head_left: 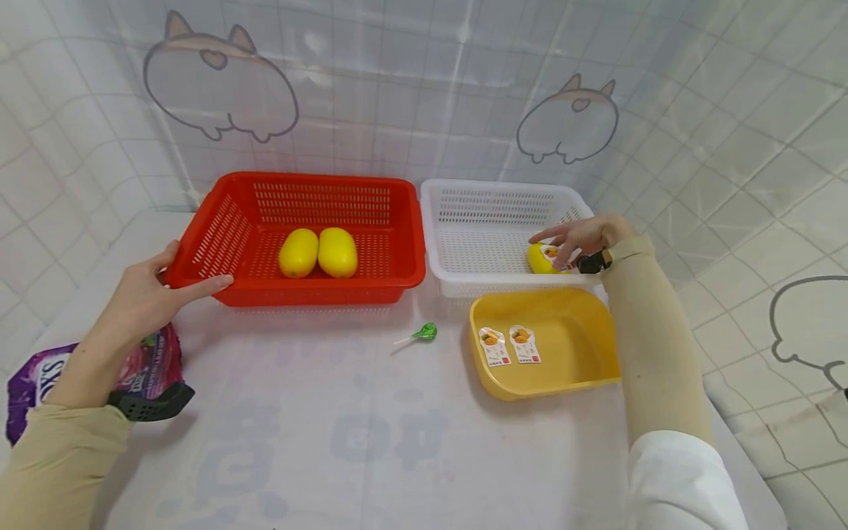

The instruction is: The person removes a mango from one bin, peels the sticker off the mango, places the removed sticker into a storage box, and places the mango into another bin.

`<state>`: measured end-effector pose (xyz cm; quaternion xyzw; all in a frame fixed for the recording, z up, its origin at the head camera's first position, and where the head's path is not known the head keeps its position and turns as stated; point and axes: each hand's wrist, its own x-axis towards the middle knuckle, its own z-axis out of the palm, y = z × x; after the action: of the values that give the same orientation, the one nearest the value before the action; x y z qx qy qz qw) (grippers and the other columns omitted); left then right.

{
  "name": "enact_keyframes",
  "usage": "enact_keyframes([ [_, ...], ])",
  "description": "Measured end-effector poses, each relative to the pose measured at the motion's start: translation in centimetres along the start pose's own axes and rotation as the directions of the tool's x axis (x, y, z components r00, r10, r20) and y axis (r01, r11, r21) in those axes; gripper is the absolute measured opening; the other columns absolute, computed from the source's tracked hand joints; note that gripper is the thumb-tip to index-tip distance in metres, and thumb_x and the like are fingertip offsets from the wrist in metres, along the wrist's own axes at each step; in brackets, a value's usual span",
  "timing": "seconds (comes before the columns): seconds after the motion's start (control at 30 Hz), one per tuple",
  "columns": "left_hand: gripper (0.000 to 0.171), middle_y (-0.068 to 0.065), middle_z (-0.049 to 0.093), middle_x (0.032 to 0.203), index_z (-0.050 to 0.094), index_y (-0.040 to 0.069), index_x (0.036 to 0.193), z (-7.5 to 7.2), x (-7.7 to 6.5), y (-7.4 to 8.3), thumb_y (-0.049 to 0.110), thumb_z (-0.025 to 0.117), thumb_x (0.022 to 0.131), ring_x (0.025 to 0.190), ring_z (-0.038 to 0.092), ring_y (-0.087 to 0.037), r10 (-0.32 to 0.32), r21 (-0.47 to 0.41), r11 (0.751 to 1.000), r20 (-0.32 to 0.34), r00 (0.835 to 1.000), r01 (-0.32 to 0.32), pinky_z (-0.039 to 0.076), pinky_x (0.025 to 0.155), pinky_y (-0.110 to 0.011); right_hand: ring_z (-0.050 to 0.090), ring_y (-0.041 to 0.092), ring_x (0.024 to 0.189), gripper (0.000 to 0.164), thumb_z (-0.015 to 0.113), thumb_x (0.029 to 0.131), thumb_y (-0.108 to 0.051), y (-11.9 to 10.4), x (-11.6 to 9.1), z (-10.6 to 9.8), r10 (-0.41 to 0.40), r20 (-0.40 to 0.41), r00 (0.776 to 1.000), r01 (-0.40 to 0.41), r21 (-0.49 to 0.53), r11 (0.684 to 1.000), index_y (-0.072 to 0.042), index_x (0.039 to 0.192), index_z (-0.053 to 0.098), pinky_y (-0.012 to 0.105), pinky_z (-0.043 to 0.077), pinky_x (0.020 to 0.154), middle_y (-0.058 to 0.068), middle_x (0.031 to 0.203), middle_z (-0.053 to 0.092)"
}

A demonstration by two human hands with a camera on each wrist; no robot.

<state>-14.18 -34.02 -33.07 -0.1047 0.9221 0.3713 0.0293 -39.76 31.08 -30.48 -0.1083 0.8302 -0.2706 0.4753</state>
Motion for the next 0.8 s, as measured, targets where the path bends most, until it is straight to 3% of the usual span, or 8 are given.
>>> enact_keyframes([
  [0.1, 0.118, -0.038, 0.022, 0.156, -0.012, 0.015, 0.157, 0.0, 0.0, -0.1, 0.071, 0.062, 0.084, 0.129, 0.03, -0.053, 0.003, 0.004, 1.0, -0.002, 1.0, -0.003, 0.055, 0.068, -0.036, 0.024, 0.042, 0.144, 0.093, 0.076, 0.088, -0.011, -0.5, -0.4, 0.5, 0.022, 0.001, 1.0, -0.022, 0.02, 1.0, -0.024, 0.161, 0.019, 0.039, 0.051, 0.101, 0.024, 0.165, -0.001],
  [0.17, 0.118, -0.038, 0.022, 0.155, -0.011, 0.015, 0.157, 0.0, -0.1, -0.1, 0.07, 0.062, 0.084, 0.128, 0.03, -0.054, 0.006, 0.004, 1.0, -0.002, 1.0, -0.006, 0.055, 0.067, -0.035, 0.033, 0.037, 0.137, 0.093, 0.075, 0.088, -0.009, -0.7, -0.6, 0.7, 0.048, 0.001, 0.999, -0.048, 0.054, 0.997, -0.028, 0.161, 0.02, 0.033, 0.053, 0.093, 0.021, 0.166, -0.002],
  [0.3, 0.118, -0.038, 0.022, 0.155, -0.012, 0.015, 0.157, 0.0, 0.0, -0.1, 0.071, 0.062, 0.084, 0.129, 0.029, -0.054, 0.002, 0.002, 1.0, -0.002, 1.0, -0.002, 0.057, 0.072, -0.045, 0.049, 0.025, 0.112, 0.094, 0.073, 0.088, -0.005, -0.8, -0.7, 0.9, 0.086, 0.014, 0.996, -0.087, 0.099, 0.991, -0.033, 0.16, 0.02, 0.029, 0.054, 0.083, 0.017, 0.167, -0.006],
  [0.4, 0.119, -0.037, 0.022, 0.156, -0.012, 0.016, 0.157, 0.0, -0.1, 0.0, 0.072, 0.062, 0.083, 0.13, 0.029, -0.054, -0.003, -0.005, 1.0, 0.002, 1.0, 0.003, 0.055, 0.079, -0.055, 0.051, 0.021, 0.097, 0.096, 0.073, 0.088, -0.005, -0.8, -0.7, 0.8, 0.092, 0.028, 0.995, -0.095, 0.096, 0.991, -0.035, 0.161, 0.018, 0.028, 0.054, 0.081, 0.016, 0.167, -0.009],
  [0.5, 0.119, -0.037, 0.022, 0.156, -0.012, 0.017, 0.157, 0.1, -0.1, 0.1, 0.073, 0.061, 0.082, 0.131, 0.029, -0.054, -0.007, -0.01, 1.0, 0.005, 1.0, 0.008, 0.053, 0.083, -0.061, 0.05, 0.023, 0.108, 0.099, 0.075, 0.086, -0.004, -0.9, -0.7, 0.8, 0.099, 0.023, 0.995, -0.1, 0.084, 0.991, -0.036, 0.16, 0.019, 0.03, 0.056, 0.084, 0.015, 0.167, -0.009],
  [0.63, 0.117, -0.037, 0.022, 0.155, -0.012, 0.016, 0.157, 0.1, -0.2, 0.1, 0.072, 0.061, 0.084, 0.13, 0.028, -0.054, -0.01, -0.007, 1.0, 0.002, 1.0, 0.01, 0.052, 0.084, -0.062, 0.04, 0.031, 0.128, 0.101, 0.076, 0.085, -0.004, -1.0, -0.7, 0.9, 0.089, 0.027, 0.996, -0.09, 0.042, 0.995, -0.035, 0.161, 0.017, 0.033, 0.056, 0.09, 0.016, 0.167, -0.013],
  [0.7, 0.117, -0.038, 0.021, 0.155, -0.012, 0.015, 0.157, 0.1, -0.2, 0.1, 0.071, 0.06, 0.085, 0.13, 0.029, -0.054, -0.012, -0.003, 1.0, 0.001, 1.0, 0.012, 0.051, 0.085, -0.063, 0.038, 0.033, 0.13, 0.101, 0.075, 0.085, -0.003, -1.0, -0.6, 0.9, 0.081, 0.038, 0.996, -0.082, 0.036, 0.996, -0.033, 0.161, 0.016, 0.035, 0.055, 0.093, 0.016, 0.166, -0.016],
  [0.8, 0.118, -0.038, 0.02, 0.156, -0.013, 0.015, 0.157, 0.0, -0.1, 0.1, 0.072, 0.06, 0.084, 0.131, 0.028, -0.054, -0.021, -0.006, 1.0, 0.007, 1.0, 0.021, 0.049, 0.086, -0.064, 0.044, 0.031, 0.126, 0.101, 0.076, 0.084, -0.002, -0.9, -0.5, 1.1, 0.111, 0.025, 0.994, -0.113, 0.113, 0.987, -0.037, 0.16, 0.019, 0.04, 0.054, 0.098, 0.011, 0.167, -0.018],
])
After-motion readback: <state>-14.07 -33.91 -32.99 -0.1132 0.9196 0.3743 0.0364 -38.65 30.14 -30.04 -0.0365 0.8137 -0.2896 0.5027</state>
